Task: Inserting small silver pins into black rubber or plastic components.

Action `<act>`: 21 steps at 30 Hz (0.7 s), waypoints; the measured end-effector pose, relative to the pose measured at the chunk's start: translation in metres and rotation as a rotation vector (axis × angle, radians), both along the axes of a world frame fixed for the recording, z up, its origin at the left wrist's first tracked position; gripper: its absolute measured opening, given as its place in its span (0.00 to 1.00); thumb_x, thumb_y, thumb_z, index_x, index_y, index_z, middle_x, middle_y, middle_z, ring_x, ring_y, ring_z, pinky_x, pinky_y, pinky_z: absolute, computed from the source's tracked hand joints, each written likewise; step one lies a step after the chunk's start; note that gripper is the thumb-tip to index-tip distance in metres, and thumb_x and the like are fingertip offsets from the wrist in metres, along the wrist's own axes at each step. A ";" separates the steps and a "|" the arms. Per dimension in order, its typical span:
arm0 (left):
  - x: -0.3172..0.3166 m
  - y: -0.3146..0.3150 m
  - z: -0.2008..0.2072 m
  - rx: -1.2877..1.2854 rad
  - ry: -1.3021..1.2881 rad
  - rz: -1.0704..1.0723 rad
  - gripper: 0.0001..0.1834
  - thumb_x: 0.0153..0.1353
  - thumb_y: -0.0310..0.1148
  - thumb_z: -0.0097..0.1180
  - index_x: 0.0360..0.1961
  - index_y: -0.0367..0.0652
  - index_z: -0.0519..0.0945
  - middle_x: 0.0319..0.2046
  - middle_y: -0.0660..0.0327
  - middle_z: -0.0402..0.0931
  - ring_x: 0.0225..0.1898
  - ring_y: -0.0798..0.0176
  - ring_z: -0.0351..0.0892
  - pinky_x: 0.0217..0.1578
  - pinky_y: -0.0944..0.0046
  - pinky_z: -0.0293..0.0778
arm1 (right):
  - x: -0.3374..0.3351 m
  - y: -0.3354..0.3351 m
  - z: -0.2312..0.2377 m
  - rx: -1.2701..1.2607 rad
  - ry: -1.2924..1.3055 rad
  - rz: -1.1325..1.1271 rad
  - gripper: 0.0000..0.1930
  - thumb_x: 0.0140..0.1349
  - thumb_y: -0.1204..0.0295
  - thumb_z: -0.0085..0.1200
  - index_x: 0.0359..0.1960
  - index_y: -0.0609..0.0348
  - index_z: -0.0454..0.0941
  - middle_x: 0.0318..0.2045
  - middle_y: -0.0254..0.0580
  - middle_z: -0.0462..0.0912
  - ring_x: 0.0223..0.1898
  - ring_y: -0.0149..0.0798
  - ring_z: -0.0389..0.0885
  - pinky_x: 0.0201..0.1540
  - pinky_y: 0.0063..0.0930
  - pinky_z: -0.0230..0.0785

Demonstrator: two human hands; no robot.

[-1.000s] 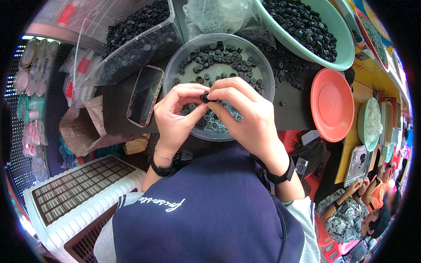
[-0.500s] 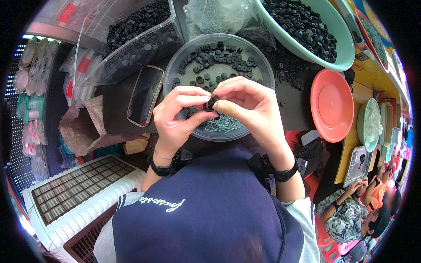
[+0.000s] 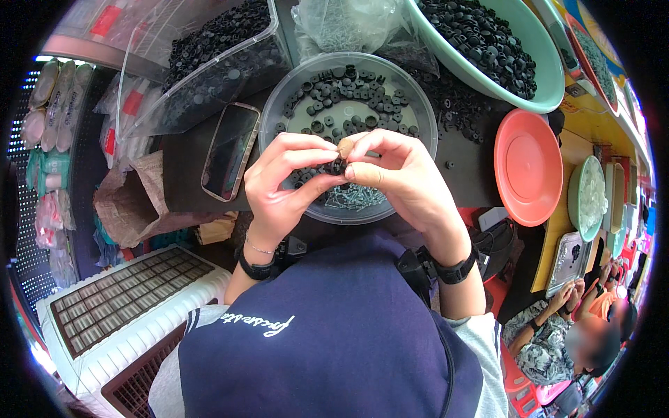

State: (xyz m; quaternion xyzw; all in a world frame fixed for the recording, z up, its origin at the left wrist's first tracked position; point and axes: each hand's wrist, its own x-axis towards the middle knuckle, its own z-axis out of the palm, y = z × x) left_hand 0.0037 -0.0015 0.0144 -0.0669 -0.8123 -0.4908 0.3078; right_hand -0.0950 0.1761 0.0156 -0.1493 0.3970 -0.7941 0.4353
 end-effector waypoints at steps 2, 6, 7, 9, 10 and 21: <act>0.000 0.000 0.000 -0.011 0.009 -0.003 0.18 0.47 0.21 0.75 0.42 0.37 0.86 0.42 0.53 0.84 0.42 0.59 0.86 0.42 0.64 0.82 | 0.000 -0.001 0.002 0.012 -0.048 0.012 0.08 0.60 0.82 0.67 0.39 0.61 0.82 0.45 0.41 0.83 0.51 0.35 0.80 0.58 0.32 0.72; 0.000 0.000 0.000 -0.002 -0.003 -0.008 0.18 0.48 0.21 0.75 0.42 0.37 0.86 0.42 0.53 0.84 0.42 0.59 0.86 0.42 0.64 0.82 | 0.000 0.001 -0.001 0.019 -0.091 0.028 0.08 0.61 0.81 0.66 0.41 0.61 0.82 0.46 0.42 0.84 0.52 0.35 0.80 0.59 0.32 0.72; 0.000 0.001 0.001 -0.006 -0.012 -0.008 0.18 0.48 0.21 0.75 0.42 0.37 0.86 0.43 0.53 0.84 0.42 0.59 0.86 0.42 0.64 0.82 | 0.001 0.001 0.001 0.005 -0.112 0.033 0.08 0.62 0.81 0.65 0.42 0.61 0.82 0.47 0.42 0.84 0.52 0.35 0.81 0.59 0.32 0.73; 0.001 0.002 0.001 -0.009 -0.021 -0.008 0.18 0.48 0.21 0.75 0.42 0.37 0.86 0.43 0.53 0.84 0.42 0.59 0.86 0.42 0.64 0.82 | 0.001 0.001 0.001 -0.009 -0.133 0.038 0.08 0.62 0.80 0.65 0.42 0.61 0.82 0.47 0.42 0.84 0.52 0.35 0.81 0.59 0.32 0.74; 0.000 0.003 0.000 0.022 -0.022 0.004 0.16 0.49 0.23 0.74 0.41 0.39 0.86 0.42 0.56 0.84 0.42 0.58 0.84 0.42 0.63 0.81 | 0.000 0.002 0.001 -0.001 -0.171 0.056 0.07 0.63 0.80 0.64 0.42 0.61 0.82 0.47 0.42 0.84 0.51 0.35 0.82 0.58 0.32 0.76; -0.001 0.003 0.002 -0.023 0.001 -0.017 0.17 0.48 0.21 0.74 0.42 0.39 0.87 0.41 0.55 0.84 0.42 0.58 0.85 0.42 0.63 0.81 | -0.001 0.002 -0.002 0.018 -0.180 0.108 0.07 0.63 0.79 0.65 0.39 0.59 0.78 0.44 0.41 0.84 0.46 0.31 0.83 0.54 0.29 0.78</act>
